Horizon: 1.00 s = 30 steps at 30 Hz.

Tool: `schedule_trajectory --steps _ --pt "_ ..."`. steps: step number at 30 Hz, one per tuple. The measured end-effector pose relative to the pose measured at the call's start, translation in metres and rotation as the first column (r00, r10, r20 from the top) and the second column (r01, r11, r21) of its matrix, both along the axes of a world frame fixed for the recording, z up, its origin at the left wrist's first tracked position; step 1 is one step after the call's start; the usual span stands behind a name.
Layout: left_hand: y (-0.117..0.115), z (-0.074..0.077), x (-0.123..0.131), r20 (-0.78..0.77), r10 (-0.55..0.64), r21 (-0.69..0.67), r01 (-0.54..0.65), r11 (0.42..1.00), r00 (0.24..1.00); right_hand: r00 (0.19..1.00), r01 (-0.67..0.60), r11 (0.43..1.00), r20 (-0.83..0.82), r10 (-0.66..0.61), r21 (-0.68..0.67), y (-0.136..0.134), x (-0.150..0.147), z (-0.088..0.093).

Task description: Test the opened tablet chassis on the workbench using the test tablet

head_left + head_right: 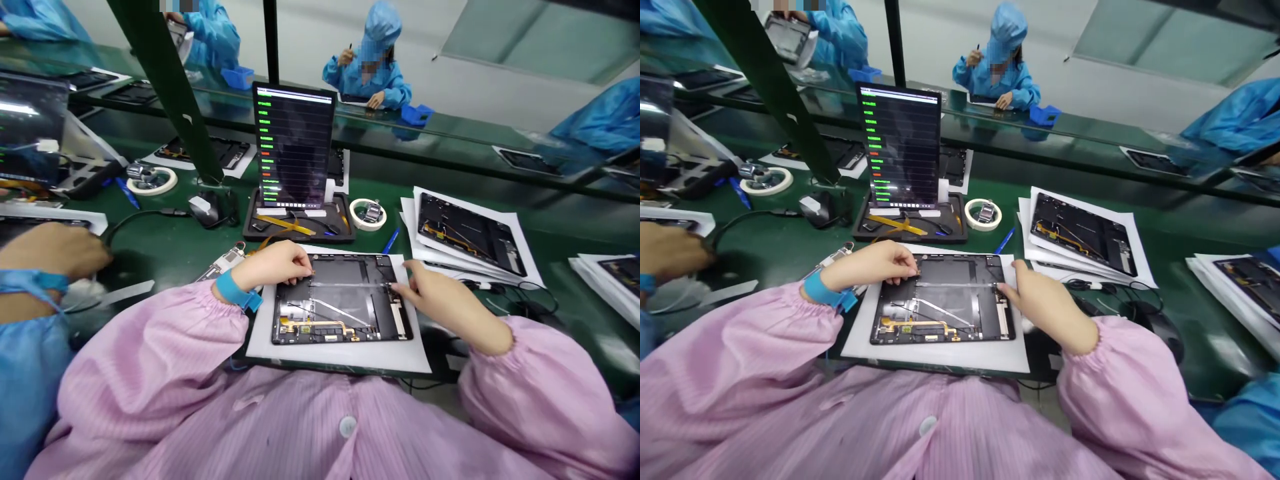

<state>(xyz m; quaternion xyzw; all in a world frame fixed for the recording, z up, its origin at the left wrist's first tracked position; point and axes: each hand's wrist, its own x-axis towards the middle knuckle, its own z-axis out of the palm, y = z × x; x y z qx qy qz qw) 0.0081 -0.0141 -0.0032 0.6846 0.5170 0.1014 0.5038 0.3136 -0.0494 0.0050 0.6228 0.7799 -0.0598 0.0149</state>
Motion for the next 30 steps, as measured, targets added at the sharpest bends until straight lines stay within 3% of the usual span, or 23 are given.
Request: schedule_trajectory --steps 2,5,7,10,13,22,30 --pt "0.000 -0.002 0.000 -0.016 0.015 -0.033 -0.016 0.999 1.000 0.992 -0.108 0.985 -0.046 0.115 0.131 0.003 -0.025 0.002" --pt "0.000 -0.004 0.000 -0.022 0.026 -0.071 -0.027 0.997 0.999 0.853 -0.398 0.912 -0.327 0.407 0.098 0.005 -0.074 -0.008" --pt "0.000 -0.004 0.000 -0.030 0.019 -0.091 -0.022 0.996 0.999 0.772 -0.465 0.882 -0.452 0.447 0.079 0.006 -0.101 -0.021" --pt "-0.001 -0.005 -0.001 -0.062 0.001 -0.120 -0.008 0.993 0.998 0.758 -0.417 0.905 -0.519 0.396 0.083 0.009 -0.119 -0.039" --pt "-0.002 -0.005 0.000 -0.081 -0.012 -0.132 0.002 0.991 0.997 0.750 -0.397 0.914 -0.542 0.378 0.088 0.010 -0.119 -0.046" --pt "-0.005 0.004 0.003 -0.121 -0.012 -0.130 -0.004 0.992 0.993 0.748 -0.376 0.924 -0.567 0.344 0.064 0.012 -0.117 -0.045" --pt "-0.005 -0.004 0.003 -0.108 -0.053 -0.062 0.047 0.997 0.993 0.746 -0.351 0.934 -0.585 0.319 0.061 0.011 -0.116 -0.046"
